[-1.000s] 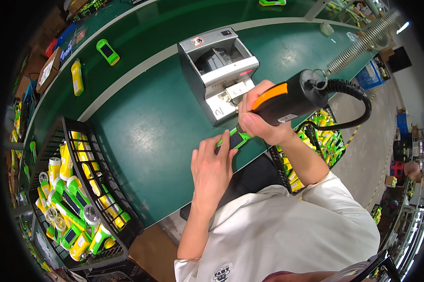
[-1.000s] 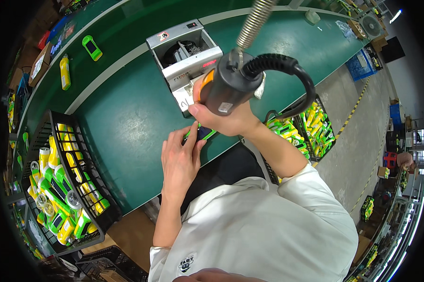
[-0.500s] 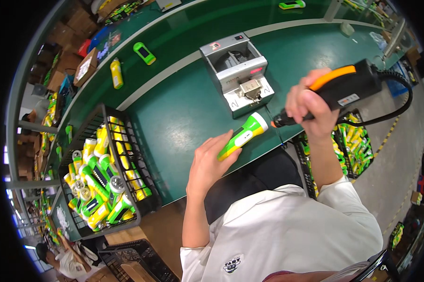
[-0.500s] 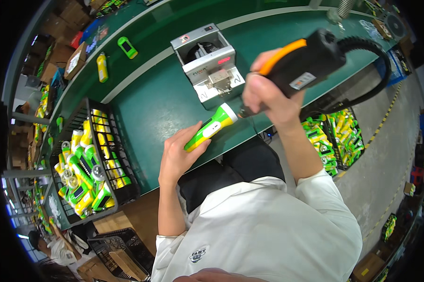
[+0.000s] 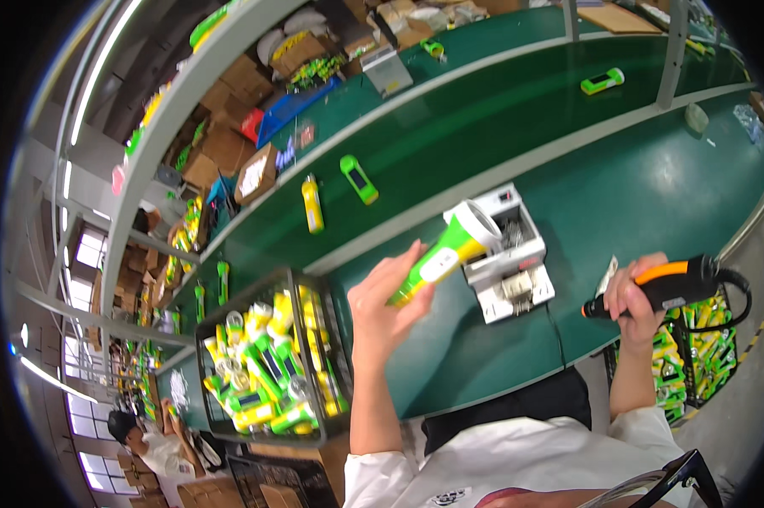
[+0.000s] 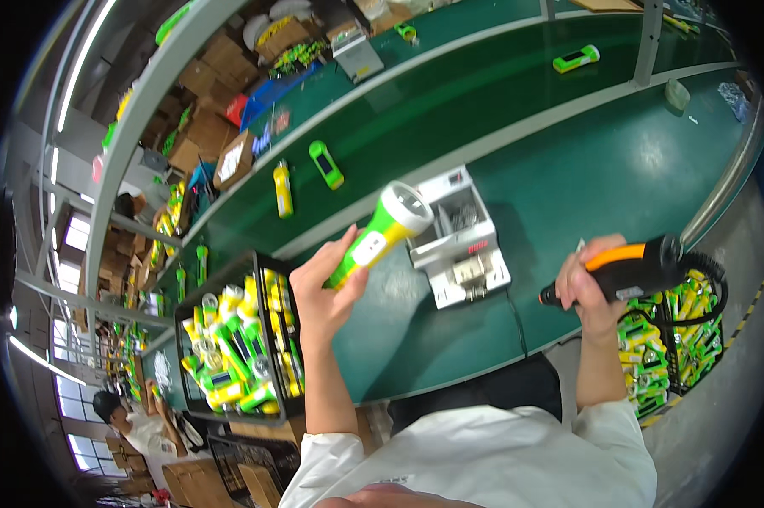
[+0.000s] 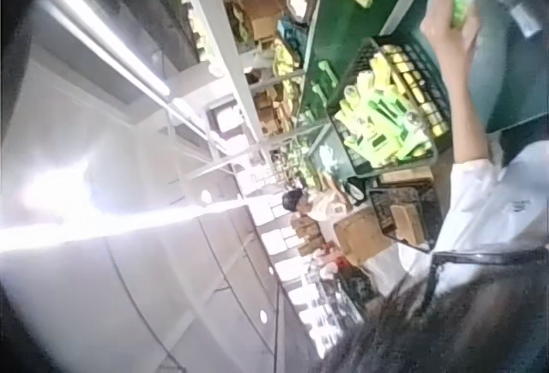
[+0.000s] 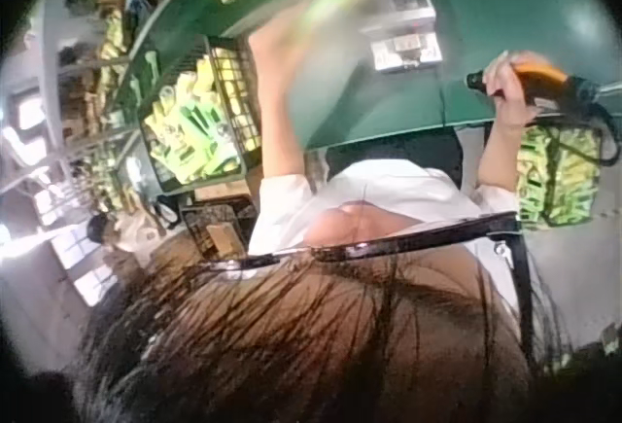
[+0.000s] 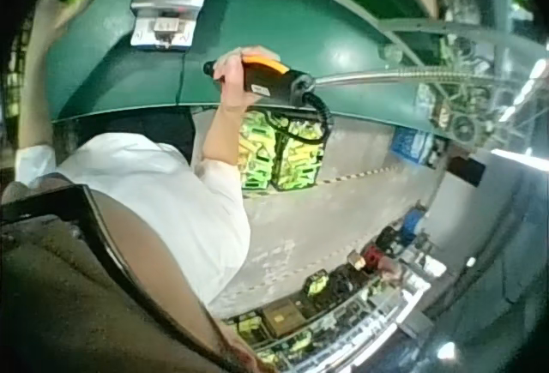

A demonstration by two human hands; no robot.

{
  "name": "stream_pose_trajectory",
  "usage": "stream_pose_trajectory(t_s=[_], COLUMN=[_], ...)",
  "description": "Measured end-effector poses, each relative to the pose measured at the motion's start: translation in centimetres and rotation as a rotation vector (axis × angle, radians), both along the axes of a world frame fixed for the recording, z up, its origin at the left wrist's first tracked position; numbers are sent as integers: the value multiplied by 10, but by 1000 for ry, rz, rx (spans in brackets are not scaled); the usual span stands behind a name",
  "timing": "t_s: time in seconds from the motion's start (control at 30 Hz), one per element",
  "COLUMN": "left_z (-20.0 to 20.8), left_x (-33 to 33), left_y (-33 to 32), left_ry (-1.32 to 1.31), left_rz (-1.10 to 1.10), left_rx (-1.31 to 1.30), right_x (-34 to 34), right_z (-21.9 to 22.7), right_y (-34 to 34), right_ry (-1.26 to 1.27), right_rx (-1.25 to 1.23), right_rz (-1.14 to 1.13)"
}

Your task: The person assembles flashlights by fastening screws into each unit using an electric screwdriver and placing the completed flashlights onto the workbench.

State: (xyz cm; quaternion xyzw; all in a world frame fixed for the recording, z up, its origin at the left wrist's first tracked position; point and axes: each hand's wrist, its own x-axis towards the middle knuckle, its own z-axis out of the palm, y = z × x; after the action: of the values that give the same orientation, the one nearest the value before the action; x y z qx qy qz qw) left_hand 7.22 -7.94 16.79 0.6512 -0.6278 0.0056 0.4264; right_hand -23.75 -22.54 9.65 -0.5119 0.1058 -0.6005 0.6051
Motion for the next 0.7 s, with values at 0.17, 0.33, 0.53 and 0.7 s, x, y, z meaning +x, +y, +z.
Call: stream_pose_trajectory(t_s=[0.17, 0.33, 0.53, 0.7], left_z=[-8, -71, -137, -134], left_x=[75, 110, 128, 191], left_y=[-122, -268, -325, -279], left_ry=[135, -140, -212, -553], left_rz=[-105, -201, -97, 434], left_rx=[41, 75, 192, -11], right_x=[-8, -4, 6, 4], right_z=[-8, -12, -17, -18], right_y=[-20, -31, -38, -39], right_ry=[5, 16, 45, 77], right_rx=[20, -25, -68, -127], right_rz=[-68, -145, -146, -182])
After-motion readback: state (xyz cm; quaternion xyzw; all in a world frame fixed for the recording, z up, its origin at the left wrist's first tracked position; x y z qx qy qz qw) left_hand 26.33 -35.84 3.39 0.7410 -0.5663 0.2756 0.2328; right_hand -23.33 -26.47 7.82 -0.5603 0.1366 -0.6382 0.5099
